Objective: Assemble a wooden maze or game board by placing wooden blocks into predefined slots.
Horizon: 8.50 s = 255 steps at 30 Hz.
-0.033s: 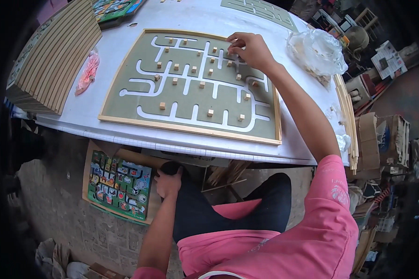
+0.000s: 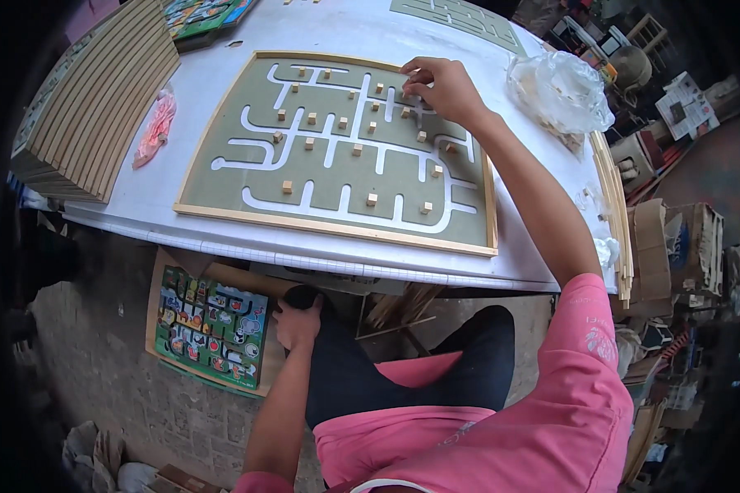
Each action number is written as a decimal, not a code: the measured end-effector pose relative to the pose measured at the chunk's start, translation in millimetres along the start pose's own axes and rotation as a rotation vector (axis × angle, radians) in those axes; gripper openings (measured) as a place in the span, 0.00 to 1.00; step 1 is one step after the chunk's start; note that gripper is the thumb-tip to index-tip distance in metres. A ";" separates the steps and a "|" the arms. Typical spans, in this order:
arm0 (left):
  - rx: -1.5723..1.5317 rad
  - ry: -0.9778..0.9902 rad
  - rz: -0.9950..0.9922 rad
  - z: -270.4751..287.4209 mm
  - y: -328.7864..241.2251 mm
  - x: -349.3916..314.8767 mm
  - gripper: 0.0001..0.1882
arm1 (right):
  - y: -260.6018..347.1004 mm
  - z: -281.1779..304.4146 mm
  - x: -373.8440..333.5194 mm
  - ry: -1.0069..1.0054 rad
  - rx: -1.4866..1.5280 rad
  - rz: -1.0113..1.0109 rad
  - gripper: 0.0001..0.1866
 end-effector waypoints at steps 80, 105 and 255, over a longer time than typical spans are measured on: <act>0.028 0.003 -0.024 -10.4 5.8 3.4 0.55 | 24.8 9.3 -339.7 -0.537 0.542 0.010 0.19; 0.126 -0.487 -0.601 -15.2 19.2 -28.9 0.26 | -45.2 -271.6 -390.2 -0.552 0.665 -0.516 0.14; -1.384 1.220 -0.580 -227.8 -76.8 -86.1 0.43 | -10.6 -319.1 -336.4 0.022 0.469 -0.458 0.39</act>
Point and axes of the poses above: each hand's wrist, its own x-axis towards the middle knuckle, its own z-axis out of the back of the hand, y = z × x, the point moved 3 cm from there along x, towards the middle knuckle, and after that the axes turned 14 degrees about y, right-handed, at the moved point
